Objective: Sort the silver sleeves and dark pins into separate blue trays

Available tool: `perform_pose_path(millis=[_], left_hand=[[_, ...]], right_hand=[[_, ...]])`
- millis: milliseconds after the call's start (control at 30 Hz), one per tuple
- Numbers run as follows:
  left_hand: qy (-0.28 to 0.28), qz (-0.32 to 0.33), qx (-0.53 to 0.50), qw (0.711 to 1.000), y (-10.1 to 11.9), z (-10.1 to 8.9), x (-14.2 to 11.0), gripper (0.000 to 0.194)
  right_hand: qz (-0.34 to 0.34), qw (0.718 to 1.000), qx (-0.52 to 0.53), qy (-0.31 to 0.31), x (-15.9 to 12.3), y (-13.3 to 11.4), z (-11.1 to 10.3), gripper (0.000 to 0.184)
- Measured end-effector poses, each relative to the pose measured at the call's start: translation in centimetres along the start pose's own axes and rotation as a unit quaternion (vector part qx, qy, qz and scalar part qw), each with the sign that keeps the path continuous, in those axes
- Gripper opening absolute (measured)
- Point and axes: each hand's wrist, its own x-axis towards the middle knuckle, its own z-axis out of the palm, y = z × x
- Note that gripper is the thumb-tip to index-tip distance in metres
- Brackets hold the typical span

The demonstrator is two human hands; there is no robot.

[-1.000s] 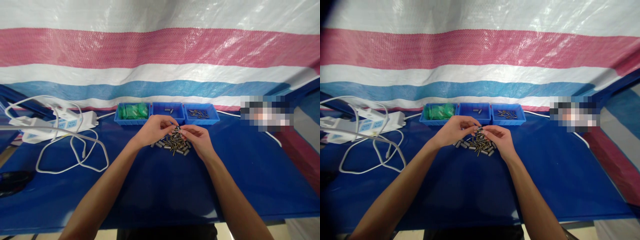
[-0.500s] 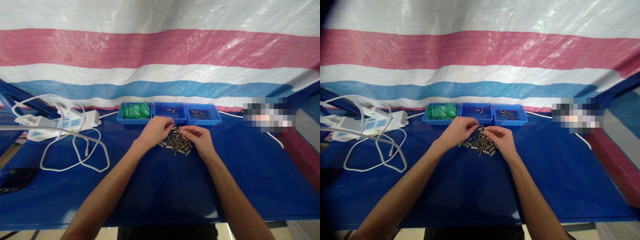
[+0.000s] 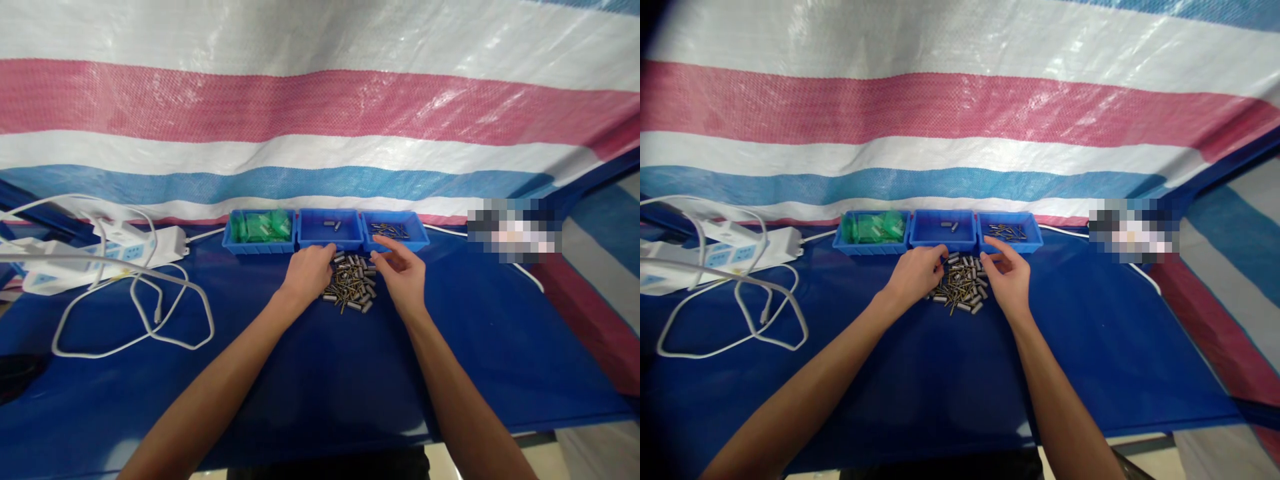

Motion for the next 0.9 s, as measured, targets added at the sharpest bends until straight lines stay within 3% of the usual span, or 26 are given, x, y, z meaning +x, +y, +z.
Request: perform_pose_path(millis=[267, 433, 600, 900], left_hand=[[0.001, -0.020, -0.008, 1.000, -0.1, -0.6, 0.3, 0.027], [0.050, 0.058, -0.115, 0.990, -0.9, -1.5, 0.4, 0.021], [0.050, 0.141, -0.232, 0.961, -1.4, -2.7, 0.0, 0.022], [0.011, 0.164, -0.323, 0.932, -1.5, -3.1, -0.1, 0.023]], right_hand=[[0.000, 0.999, -0.016, -0.039, -0.3, -0.4, 0.3, 0.029], [-0.031, 0.998, -0.006, -0.056, -0.4, -0.6, 0.2, 0.025], [-0.059, 0.997, -0.014, -0.053, -0.6, -0.1, 0.2, 0.027], [-0.046, 0.997, -0.057, -0.017, -2.0, -0.6, -0.2, 0.026]])
